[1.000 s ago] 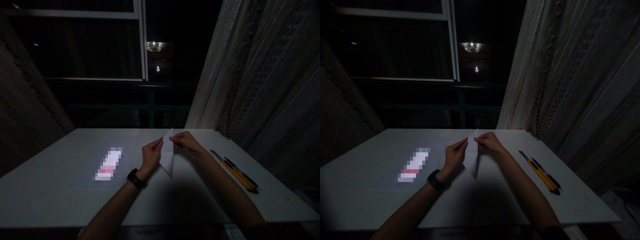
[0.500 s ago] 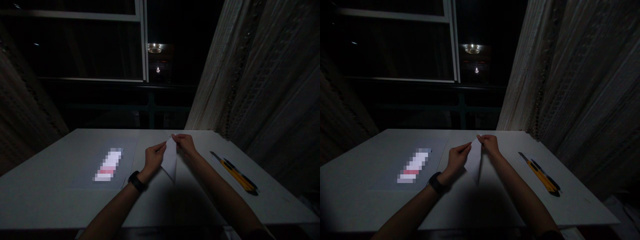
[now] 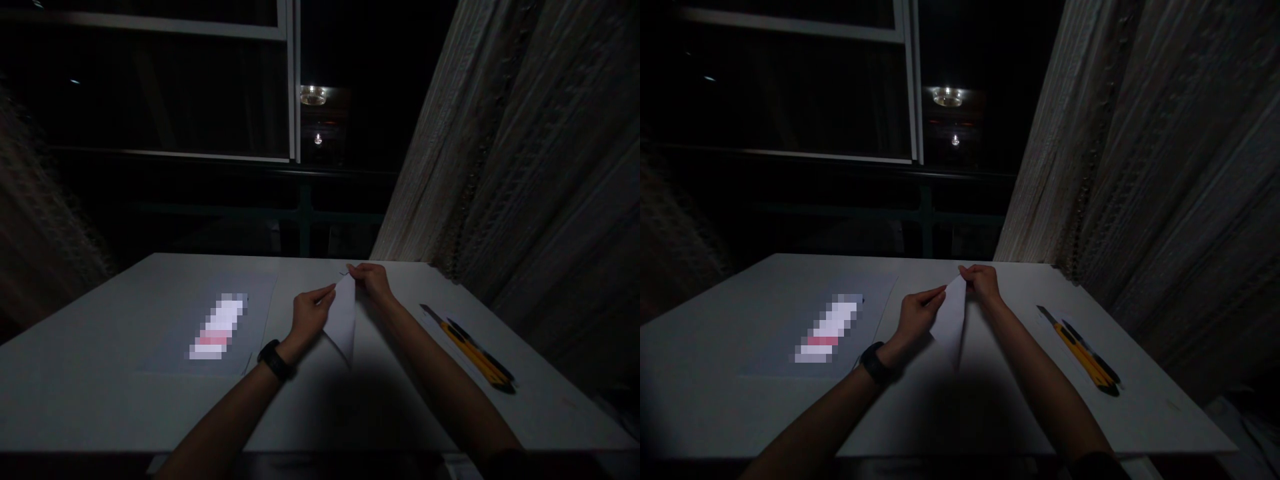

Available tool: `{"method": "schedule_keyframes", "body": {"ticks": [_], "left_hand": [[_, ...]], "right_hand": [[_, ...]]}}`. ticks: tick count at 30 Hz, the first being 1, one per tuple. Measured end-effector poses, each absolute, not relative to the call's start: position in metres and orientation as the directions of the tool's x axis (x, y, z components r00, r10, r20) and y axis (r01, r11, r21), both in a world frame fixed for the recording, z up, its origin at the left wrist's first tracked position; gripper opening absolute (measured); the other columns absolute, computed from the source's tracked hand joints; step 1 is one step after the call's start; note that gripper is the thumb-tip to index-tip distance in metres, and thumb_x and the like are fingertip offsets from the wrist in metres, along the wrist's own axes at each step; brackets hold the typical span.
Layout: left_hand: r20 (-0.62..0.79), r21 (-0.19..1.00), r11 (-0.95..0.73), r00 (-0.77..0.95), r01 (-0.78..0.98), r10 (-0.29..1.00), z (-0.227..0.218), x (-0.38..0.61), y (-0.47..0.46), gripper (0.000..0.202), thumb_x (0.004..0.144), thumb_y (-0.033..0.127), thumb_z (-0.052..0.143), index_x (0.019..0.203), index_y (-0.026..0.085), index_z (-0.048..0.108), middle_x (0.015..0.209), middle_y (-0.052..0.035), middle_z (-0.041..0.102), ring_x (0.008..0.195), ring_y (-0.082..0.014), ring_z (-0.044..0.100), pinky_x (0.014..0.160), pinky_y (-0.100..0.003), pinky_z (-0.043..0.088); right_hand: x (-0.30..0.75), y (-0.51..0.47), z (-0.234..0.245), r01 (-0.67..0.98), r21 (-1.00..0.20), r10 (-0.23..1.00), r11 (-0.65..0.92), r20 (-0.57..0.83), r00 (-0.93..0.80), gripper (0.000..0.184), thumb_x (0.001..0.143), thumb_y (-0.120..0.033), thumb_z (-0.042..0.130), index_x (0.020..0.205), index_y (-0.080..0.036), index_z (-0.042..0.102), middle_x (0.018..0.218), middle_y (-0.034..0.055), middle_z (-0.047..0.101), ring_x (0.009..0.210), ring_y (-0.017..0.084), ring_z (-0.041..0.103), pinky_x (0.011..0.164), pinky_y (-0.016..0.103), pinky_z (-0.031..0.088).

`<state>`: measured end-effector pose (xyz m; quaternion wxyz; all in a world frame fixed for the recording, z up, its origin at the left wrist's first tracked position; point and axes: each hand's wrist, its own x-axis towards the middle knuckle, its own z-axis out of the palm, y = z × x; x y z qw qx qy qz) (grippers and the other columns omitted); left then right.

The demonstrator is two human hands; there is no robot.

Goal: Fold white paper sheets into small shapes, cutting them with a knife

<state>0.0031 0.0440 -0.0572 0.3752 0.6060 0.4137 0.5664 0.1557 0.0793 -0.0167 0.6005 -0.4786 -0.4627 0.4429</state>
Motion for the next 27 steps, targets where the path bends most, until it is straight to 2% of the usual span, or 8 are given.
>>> {"method": "schedule_keyframes", "body": {"ticks": [7, 11, 17, 27], "left_hand": [[0.372, 0.924, -0.373, 0.031, 0.08, 0.928, -0.062, 0.002, 0.047, 0.028, 0.074, 0.031, 0.061, 0.098, 0.018, 0.069, 0.099, -0.0073, 0.068, 0.093, -0.0231, 0.064, 0.087, -0.037, 0.048], [0.398, 0.911, -0.397, 0.008, 0.109, 0.917, -0.064, 0.001, 0.048, 0.027, 0.076, 0.031, 0.06, 0.098, 0.018, 0.069, 0.1, -0.0072, 0.068, 0.094, -0.0228, 0.063, 0.088, -0.037, 0.048], [0.368, 0.926, -0.368, 0.017, 0.089, 0.93, -0.065, 0.002, 0.049, 0.027, 0.074, 0.031, 0.061, 0.097, 0.017, 0.069, 0.099, -0.0074, 0.068, 0.095, -0.0229, 0.063, 0.088, -0.035, 0.047], [0.34, 0.94, -0.341, 0.028, 0.033, 0.94, -0.068, 0.004, 0.05, 0.029, 0.073, 0.031, 0.063, 0.098, 0.017, 0.069, 0.1, -0.0087, 0.068, 0.094, -0.0237, 0.063, 0.087, -0.036, 0.047]], "right_hand": [[0.155, 0.081, -0.023, -0.089, -0.979, 0.969, 0.183, 0.164, 0.185, 0.036, 0.048, -0.044, 0.075, 0.043, -0.016, 0.053, 0.042, -0.0028, 0.05, 0.039, 0.009, 0.044, 0.038, 0.022, 0.035], [0.151, 0.069, -0.037, -0.04, -0.987, 0.983, 0.153, 0.148, 0.109, 0.043, 0.059, -0.055, 0.066, 0.046, -0.016, 0.053, 0.04, -0.0027, 0.046, 0.035, 0.009, 0.038, 0.035, 0.022, 0.028], [0.144, 0.047, -0.045, 0.079, -0.981, 0.965, 0.175, 0.187, 0.185, 0.049, 0.06, -0.059, 0.063, 0.041, -0.016, 0.05, 0.038, -0.0018, 0.045, 0.036, 0.009, 0.039, 0.037, 0.022, 0.029], [0.15, 0.036, -0.051, 0.177, -0.968, 0.966, 0.177, 0.205, 0.156, 0.049, 0.065, -0.059, 0.059, 0.043, -0.015, 0.051, 0.04, -0.002, 0.045, 0.039, 0.008, 0.038, 0.041, 0.022, 0.029]]}}
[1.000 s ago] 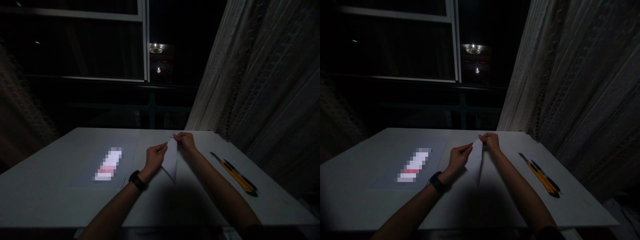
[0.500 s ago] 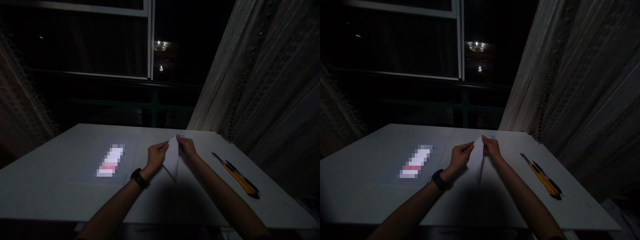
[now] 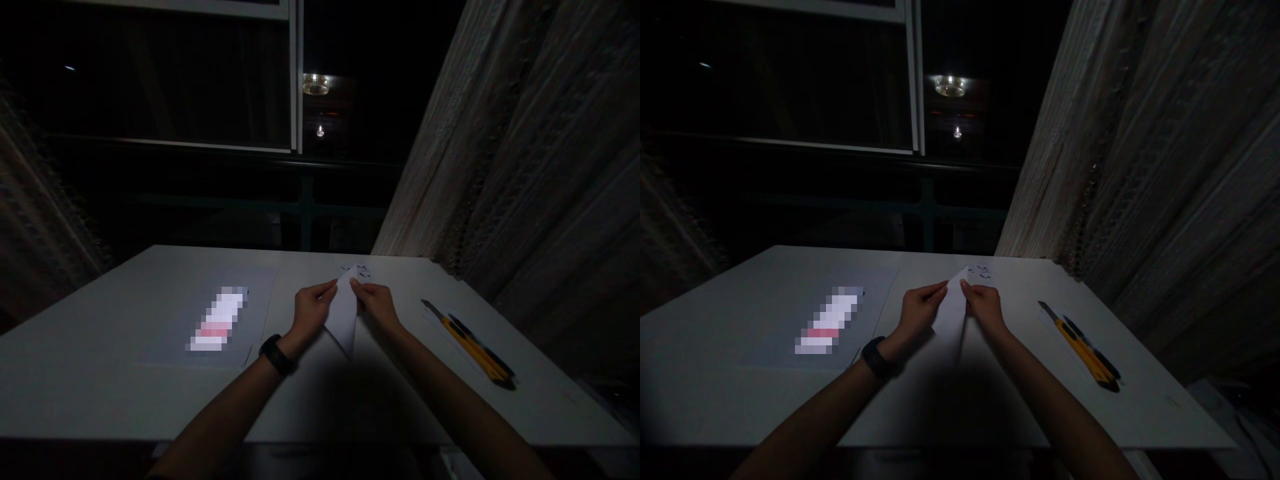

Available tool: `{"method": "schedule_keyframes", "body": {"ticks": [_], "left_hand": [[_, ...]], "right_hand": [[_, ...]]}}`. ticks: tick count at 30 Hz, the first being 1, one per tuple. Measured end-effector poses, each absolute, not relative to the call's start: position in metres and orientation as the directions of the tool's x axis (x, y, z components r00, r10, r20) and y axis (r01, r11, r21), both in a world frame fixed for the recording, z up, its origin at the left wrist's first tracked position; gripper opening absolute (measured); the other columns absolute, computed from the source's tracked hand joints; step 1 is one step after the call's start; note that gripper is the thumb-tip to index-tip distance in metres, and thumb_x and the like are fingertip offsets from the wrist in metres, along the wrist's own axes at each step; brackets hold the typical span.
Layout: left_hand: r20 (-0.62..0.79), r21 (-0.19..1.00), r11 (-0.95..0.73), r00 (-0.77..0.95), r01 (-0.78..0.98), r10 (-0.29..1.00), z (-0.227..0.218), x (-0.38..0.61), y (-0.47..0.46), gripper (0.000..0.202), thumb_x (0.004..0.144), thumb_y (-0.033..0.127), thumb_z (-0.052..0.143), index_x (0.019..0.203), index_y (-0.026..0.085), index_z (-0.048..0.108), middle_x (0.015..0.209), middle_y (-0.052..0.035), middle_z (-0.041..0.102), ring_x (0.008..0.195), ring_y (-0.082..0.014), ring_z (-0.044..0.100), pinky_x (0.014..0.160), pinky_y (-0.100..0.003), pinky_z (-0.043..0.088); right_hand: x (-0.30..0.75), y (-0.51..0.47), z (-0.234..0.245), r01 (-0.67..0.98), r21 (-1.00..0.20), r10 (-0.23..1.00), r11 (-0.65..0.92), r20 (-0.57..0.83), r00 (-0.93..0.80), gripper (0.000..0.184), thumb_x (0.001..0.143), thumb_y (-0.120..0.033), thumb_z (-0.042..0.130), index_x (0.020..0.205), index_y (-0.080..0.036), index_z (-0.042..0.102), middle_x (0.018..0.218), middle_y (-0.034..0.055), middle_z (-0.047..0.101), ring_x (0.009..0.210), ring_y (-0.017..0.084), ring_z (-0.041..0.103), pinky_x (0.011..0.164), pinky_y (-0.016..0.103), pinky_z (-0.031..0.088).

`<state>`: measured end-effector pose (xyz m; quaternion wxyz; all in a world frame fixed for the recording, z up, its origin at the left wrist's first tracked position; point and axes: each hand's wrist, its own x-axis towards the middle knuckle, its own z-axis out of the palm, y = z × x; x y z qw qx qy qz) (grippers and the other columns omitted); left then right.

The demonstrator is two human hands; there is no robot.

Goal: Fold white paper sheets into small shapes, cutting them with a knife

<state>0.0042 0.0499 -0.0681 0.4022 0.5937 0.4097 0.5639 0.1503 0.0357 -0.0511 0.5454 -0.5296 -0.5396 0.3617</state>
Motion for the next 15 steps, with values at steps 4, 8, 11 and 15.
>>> {"method": "schedule_keyframes", "body": {"ticks": [4, 8, 11, 15], "left_hand": [[0.29, 0.957, -0.29, 0.033, 0.009, 0.957, -0.0668, 0.0055, 0.0491, 0.029, 0.071, 0.031, 0.066, 0.095, 0.015, 0.07, 0.098, -0.0101, 0.069, 0.091, -0.0249, 0.064, 0.085, -0.037, 0.048], [0.264, 0.964, -0.262, 0.03, -0.047, 0.964, -0.0676, 0.0073, 0.0476, 0.031, 0.069, 0.032, 0.067, 0.095, 0.015, 0.07, 0.098, -0.0103, 0.069, 0.09, -0.0247, 0.064, 0.083, -0.036, 0.048], [0.279, 0.96, -0.279, -0.007, -0.039, 0.96, -0.07, 0.0078, 0.0474, 0.033, 0.071, 0.033, 0.066, 0.098, 0.016, 0.069, 0.1, -0.01, 0.068, 0.091, -0.0243, 0.064, 0.084, -0.035, 0.048], [0.273, 0.962, -0.273, -0.016, -0.028, 0.962, -0.0711, 0.0069, 0.0485, 0.033, 0.071, 0.034, 0.066, 0.099, 0.016, 0.069, 0.099, -0.01, 0.069, 0.091, -0.0242, 0.064, 0.083, -0.035, 0.048]], "right_hand": [[0.1534, 0.0331, -0.0561, 0.17, -0.971, 0.968, 0.169, 0.196, 0.158, 0.048, 0.062, -0.059, 0.062, 0.043, -0.015, 0.053, 0.041, -0.0019, 0.046, 0.04, 0.009, 0.038, 0.042, 0.023, 0.029], [0.1545, 0.032, -0.0584, 0.098, -0.98, 0.972, 0.174, 0.186, 0.144, 0.048, 0.063, -0.058, 0.061, 0.045, -0.015, 0.054, 0.04, -0.0024, 0.045, 0.04, 0.009, 0.037, 0.042, 0.023, 0.028], [0.1537, 0.0307, -0.0591, 0.121, -0.978, 0.975, 0.167, 0.182, 0.125, 0.049, 0.064, -0.059, 0.061, 0.045, -0.014, 0.055, 0.041, -0.002, 0.046, 0.041, 0.009, 0.038, 0.042, 0.023, 0.028], [0.1516, 0.0287, -0.0596, 0.224, -0.96, 0.96, 0.167, 0.21, 0.186, 0.049, 0.062, -0.059, 0.062, 0.047, -0.013, 0.058, 0.042, -0.0005, 0.05, 0.042, 0.011, 0.042, 0.045, 0.024, 0.031]]}}
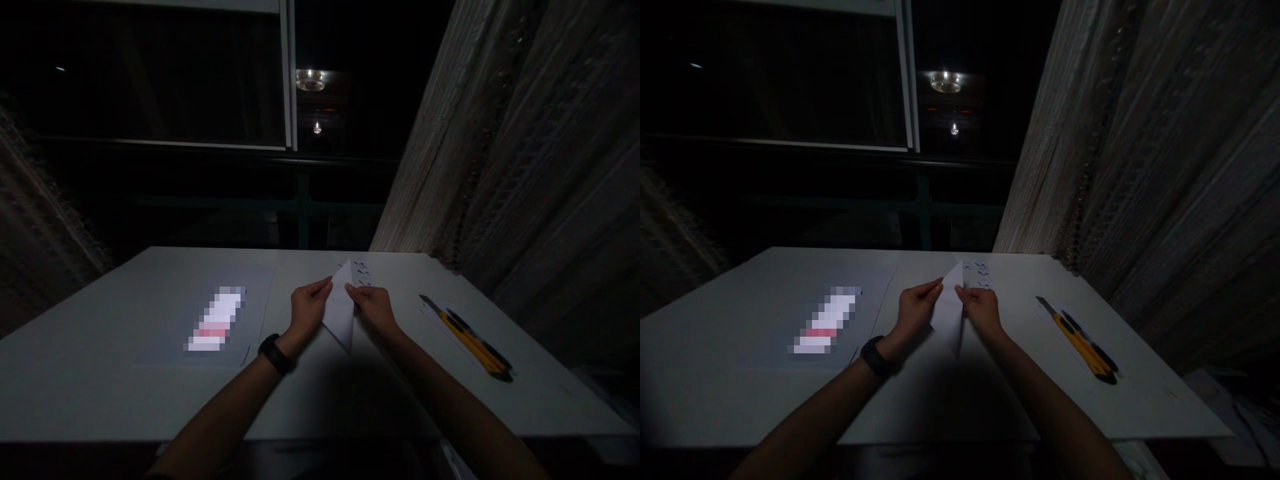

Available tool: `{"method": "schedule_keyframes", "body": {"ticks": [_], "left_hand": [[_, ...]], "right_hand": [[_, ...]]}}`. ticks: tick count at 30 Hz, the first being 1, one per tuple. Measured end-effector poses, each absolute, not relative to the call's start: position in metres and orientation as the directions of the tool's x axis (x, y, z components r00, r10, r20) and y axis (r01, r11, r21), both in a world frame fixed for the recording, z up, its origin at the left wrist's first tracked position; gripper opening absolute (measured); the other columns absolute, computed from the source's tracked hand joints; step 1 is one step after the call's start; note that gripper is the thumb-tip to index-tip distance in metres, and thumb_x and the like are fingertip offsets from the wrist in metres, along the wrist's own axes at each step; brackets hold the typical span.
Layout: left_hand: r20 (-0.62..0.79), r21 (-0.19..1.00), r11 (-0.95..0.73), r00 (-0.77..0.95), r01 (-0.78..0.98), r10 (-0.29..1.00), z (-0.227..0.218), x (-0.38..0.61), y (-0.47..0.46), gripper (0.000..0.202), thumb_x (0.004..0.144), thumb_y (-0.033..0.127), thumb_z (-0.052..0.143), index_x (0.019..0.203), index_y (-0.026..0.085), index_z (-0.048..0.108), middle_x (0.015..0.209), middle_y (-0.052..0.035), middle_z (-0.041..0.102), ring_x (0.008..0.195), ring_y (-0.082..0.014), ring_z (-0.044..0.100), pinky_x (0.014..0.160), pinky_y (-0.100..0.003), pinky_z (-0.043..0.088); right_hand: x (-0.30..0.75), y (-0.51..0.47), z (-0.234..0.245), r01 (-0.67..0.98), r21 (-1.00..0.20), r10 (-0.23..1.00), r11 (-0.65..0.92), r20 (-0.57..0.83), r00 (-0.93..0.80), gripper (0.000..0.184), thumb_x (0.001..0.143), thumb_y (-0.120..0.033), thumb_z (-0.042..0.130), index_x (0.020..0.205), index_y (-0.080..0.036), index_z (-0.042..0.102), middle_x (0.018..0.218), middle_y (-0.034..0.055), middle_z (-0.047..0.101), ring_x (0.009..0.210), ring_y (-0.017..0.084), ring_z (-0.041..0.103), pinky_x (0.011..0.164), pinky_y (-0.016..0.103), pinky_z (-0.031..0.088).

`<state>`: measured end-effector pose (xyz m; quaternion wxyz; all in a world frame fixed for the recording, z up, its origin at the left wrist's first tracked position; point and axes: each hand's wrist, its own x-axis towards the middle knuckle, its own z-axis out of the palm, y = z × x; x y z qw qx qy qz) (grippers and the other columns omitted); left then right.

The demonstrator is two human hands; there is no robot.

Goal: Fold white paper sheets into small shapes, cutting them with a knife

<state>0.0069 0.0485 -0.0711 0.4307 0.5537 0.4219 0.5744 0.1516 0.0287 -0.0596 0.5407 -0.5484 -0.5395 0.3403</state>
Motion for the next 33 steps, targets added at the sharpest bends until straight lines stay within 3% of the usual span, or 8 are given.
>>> {"method": "schedule_keyframes", "body": {"ticks": [17, 24, 33], "left_hand": [[0.229, 0.962, -0.229, -0.019, -0.146, 0.973, -0.064, 0.004, 0.051, 0.034, 0.069, 0.033, 0.068, 0.097, 0.014, 0.069, 0.095, -0.0099, 0.07, 0.089, -0.0239, 0.064, 0.081, -0.035, 0.049], [0.233, 0.956, -0.206, 0.11, -0.207, 0.966, -0.056, 0.004, 0.049, 0.037, 0.069, 0.029, 0.068, 0.103, 0.013, 0.066, 0.097, -0.0092, 0.069, 0.087, -0.0231, 0.065, 0.078, -0.033, 0.051], [0.198, 0.957, -0.183, 0.047, -0.224, 0.979, -0.057, 0.005, 0.049, 0.039, 0.069, 0.026, 0.068, 0.105, 0.013, 0.066, 0.093, -0.0092, 0.07, 0.082, -0.0217, 0.065, 0.073, -0.032, 0.052]], "right_hand": [[0.149, 0.027, -0.063, 0.262, -0.949, 0.939, 0.176, 0.242, 0.246, 0.044, 0.064, -0.055, 0.061, 0.053, -0.013, 0.062, 0.048, 0.0016, 0.055, 0.048, 0.013, 0.047, 0.048, 0.024, 0.035], [0.156, 0.031, -0.063, 0.319, -0.926, 0.921, 0.205, 0.292, 0.258, 0.044, 0.065, -0.056, 0.061, 0.051, -0.014, 0.062, 0.048, 0.0013, 0.055, 0.049, 0.014, 0.047, 0.05, 0.025, 0.035], [0.149, 0.027, -0.064, 0.201, -0.962, 0.937, 0.185, 0.234, 0.259, 0.042, 0.062, -0.054, 0.064, 0.052, -0.014, 0.062, 0.049, 0.0023, 0.058, 0.049, 0.014, 0.049, 0.05, 0.025, 0.036]]}}
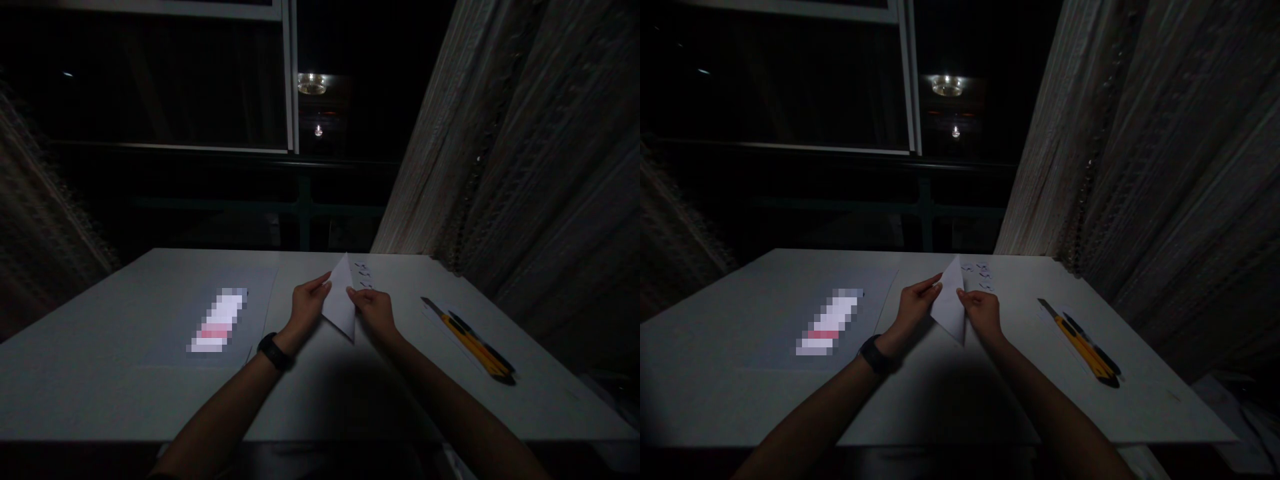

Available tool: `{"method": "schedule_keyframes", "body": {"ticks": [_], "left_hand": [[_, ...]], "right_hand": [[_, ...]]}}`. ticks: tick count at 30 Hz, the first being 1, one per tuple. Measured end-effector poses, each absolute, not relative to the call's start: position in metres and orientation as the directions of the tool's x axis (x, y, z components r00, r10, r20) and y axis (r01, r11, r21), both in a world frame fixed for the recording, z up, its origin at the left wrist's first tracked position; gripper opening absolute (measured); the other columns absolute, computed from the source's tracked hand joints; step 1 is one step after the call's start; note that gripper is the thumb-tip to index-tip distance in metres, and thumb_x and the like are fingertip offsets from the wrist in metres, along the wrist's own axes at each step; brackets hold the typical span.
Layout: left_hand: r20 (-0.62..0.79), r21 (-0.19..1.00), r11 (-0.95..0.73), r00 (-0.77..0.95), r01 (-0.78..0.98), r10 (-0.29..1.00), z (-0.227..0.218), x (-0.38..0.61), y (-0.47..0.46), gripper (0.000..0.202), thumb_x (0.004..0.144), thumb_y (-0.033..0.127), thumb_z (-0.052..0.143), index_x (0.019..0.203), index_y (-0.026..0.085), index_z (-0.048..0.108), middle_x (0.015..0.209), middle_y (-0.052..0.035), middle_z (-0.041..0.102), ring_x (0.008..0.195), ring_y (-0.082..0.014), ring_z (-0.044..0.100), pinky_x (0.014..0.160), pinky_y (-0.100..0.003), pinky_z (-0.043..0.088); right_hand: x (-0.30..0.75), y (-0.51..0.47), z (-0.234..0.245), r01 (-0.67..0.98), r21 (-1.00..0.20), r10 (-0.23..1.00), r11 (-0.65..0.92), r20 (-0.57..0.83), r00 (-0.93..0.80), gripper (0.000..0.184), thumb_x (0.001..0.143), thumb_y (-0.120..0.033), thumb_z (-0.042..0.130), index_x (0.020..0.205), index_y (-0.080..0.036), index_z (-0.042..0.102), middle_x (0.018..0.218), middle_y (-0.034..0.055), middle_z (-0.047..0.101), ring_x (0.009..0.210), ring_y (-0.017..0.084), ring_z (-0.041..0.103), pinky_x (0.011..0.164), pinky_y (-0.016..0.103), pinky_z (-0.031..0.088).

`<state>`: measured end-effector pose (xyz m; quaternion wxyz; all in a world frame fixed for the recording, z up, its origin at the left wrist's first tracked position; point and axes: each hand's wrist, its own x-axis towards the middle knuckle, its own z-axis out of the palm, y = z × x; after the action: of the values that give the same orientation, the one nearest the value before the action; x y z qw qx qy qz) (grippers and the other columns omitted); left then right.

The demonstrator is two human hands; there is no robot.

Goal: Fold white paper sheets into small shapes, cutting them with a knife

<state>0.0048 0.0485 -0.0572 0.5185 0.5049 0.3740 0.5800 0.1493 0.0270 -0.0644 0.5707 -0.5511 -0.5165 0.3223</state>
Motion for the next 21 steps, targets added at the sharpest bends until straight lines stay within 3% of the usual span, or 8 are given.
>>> {"method": "schedule_keyframes", "body": {"ticks": [7, 21], "left_hand": [[0.212, 0.957, -0.198, 0.047, -0.211, 0.976, -0.062, 0.003, 0.053, 0.04, 0.069, 0.027, 0.067, 0.106, 0.013, 0.065, 0.096, -0.0101, 0.069, 0.087, -0.0219, 0.064, 0.076, -0.031, 0.05], [0.102, 0.933, -0.065, 0.087, -0.354, 0.991, -0.051, 0.003, 0.045, 0.046, 0.066, 0.027, 0.07, 0.11, 0.011, 0.063, 0.088, -0.0103, 0.071, 0.074, -0.0193, 0.065, 0.07, -0.031, 0.051]], "right_hand": [[0.149, 0.026, -0.064, 0.165, -0.964, 0.939, 0.206, 0.243, 0.244, 0.039, 0.062, -0.051, 0.065, 0.051, -0.014, 0.061, 0.049, 0.0019, 0.057, 0.05, 0.014, 0.049, 0.051, 0.025, 0.037], [0.151, 0.028, -0.062, 0.169, -0.966, 0.95, 0.197, 0.23, 0.213, 0.039, 0.061, -0.052, 0.065, 0.052, -0.015, 0.062, 0.052, 0.0035, 0.06, 0.052, 0.016, 0.052, 0.05, 0.026, 0.039]]}}
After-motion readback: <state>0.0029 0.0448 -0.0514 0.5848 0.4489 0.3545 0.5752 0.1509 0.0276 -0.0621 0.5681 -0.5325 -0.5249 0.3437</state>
